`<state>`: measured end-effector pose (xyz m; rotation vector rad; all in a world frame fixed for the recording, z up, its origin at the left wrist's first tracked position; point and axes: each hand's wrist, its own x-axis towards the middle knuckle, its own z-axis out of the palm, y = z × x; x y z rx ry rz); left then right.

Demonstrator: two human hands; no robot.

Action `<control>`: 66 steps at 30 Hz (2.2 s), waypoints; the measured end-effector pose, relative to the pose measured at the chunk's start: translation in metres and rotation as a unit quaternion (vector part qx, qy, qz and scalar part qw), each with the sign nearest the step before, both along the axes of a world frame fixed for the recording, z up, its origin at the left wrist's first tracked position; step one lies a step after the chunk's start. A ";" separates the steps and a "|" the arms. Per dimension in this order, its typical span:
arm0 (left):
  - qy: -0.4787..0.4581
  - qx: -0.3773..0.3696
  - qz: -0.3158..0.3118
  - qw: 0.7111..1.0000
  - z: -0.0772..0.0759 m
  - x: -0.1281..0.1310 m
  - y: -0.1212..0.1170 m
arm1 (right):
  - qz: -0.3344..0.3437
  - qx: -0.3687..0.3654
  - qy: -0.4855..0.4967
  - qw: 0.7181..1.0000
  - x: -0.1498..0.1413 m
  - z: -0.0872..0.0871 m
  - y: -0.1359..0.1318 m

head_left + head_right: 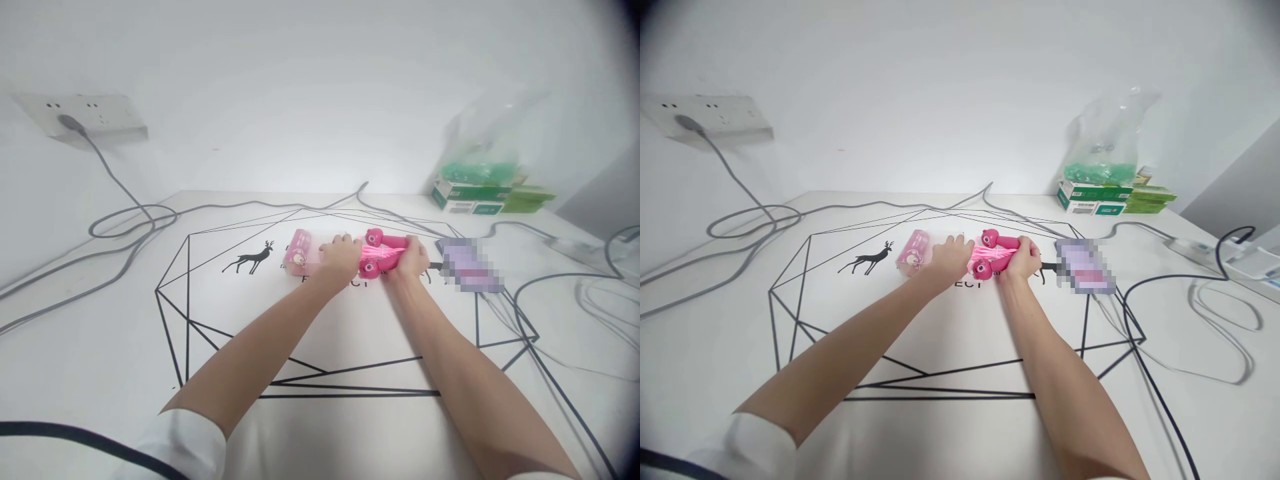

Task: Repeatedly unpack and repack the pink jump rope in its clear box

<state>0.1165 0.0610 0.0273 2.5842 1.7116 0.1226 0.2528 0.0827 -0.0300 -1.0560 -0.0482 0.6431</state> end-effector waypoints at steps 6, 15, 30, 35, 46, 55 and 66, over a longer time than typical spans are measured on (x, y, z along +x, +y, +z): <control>-0.042 0.009 -0.031 0.999 -0.006 -0.008 -0.001 | 0.004 -0.004 0.029 1.000 0.008 0.003 -0.001; -0.049 0.023 -0.053 0.997 -0.008 -0.030 0.001 | -0.011 0.020 0.058 0.998 0.028 0.018 -0.002; -0.210 0.154 -0.120 0.958 -0.040 -0.061 -0.003 | -0.023 0.005 0.022 0.999 -0.004 0.017 0.006; -0.236 0.118 -0.064 0.963 -0.036 -0.055 -0.008 | -0.012 0.000 -0.009 1.000 -0.015 0.010 0.009; -0.211 0.033 -0.133 0.968 -0.020 -0.064 -0.010 | 0.104 -0.011 -0.031 0.994 -0.032 -0.001 0.004; -0.199 0.051 -0.146 0.968 -0.020 -0.064 -0.013 | 0.078 0.000 -0.059 0.995 -0.031 -0.013 0.010; -0.227 0.027 -0.130 0.965 -0.018 -0.063 -0.015 | 0.173 -0.024 -0.136 0.975 -0.033 -0.010 0.001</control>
